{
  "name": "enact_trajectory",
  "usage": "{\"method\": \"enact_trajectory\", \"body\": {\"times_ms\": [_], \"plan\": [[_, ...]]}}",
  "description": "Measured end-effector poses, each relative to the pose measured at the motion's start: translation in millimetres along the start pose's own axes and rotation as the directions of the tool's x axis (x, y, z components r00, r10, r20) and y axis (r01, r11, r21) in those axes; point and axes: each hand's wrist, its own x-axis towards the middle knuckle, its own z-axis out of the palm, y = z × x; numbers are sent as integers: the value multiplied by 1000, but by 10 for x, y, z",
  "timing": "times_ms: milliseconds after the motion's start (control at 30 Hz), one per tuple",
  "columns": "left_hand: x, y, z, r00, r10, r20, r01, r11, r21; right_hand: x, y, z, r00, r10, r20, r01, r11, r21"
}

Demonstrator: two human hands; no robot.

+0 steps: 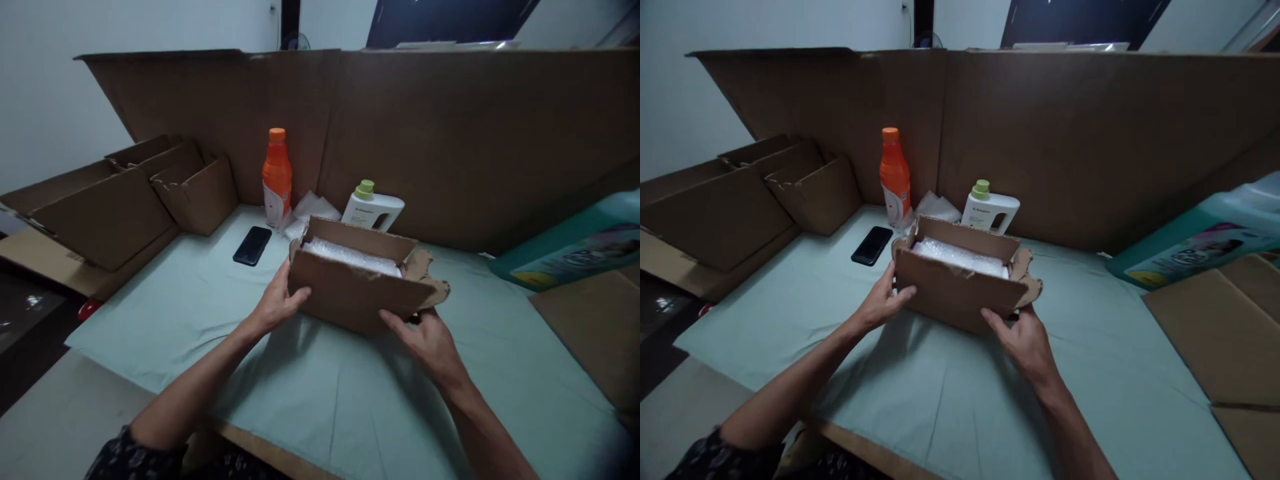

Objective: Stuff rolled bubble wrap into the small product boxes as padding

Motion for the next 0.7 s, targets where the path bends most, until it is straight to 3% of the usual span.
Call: {"method": "enact_trajectory", "body": {"times_ms": [67, 133, 200, 267, 333, 433, 567, 700], "plan": [[175, 90, 164, 1000, -15, -28, 13, 999, -48, 73, 7, -22, 999, 1, -45, 0, 1000, 21], [178, 217, 299, 999, 14, -32, -16, 998, -59, 20, 77, -179, 997, -10, -76, 12, 1000, 19], [-36, 305, 392, 998, 60, -10, -61, 995, -73, -164, 167, -354, 993, 15, -121, -17, 1000, -11], [-417, 319, 403, 998, 60, 7, -60, 995, -74, -413, 189, -432, 985, 30, -171, -35, 999, -26], [-842, 271, 292, 999, -22, -42, 20, 999, -41, -622, 78, -363, 987, -3, -161, 4, 1000, 8], [-1306, 170, -65, 961, -171, -219, 188, 980, 61, -691, -288, -69, 993, -117, -13, 118, 985, 127], [-1520, 108, -463, 906, -184, -382, 263, 951, 164, -482, -654, 287, 963, -220, 154, 170, 944, 283], [-1661, 28, -433, 903, -117, -413, 218, 954, 206, -406, -615, 458, 962, -114, 247, 61, 975, 213]]}}
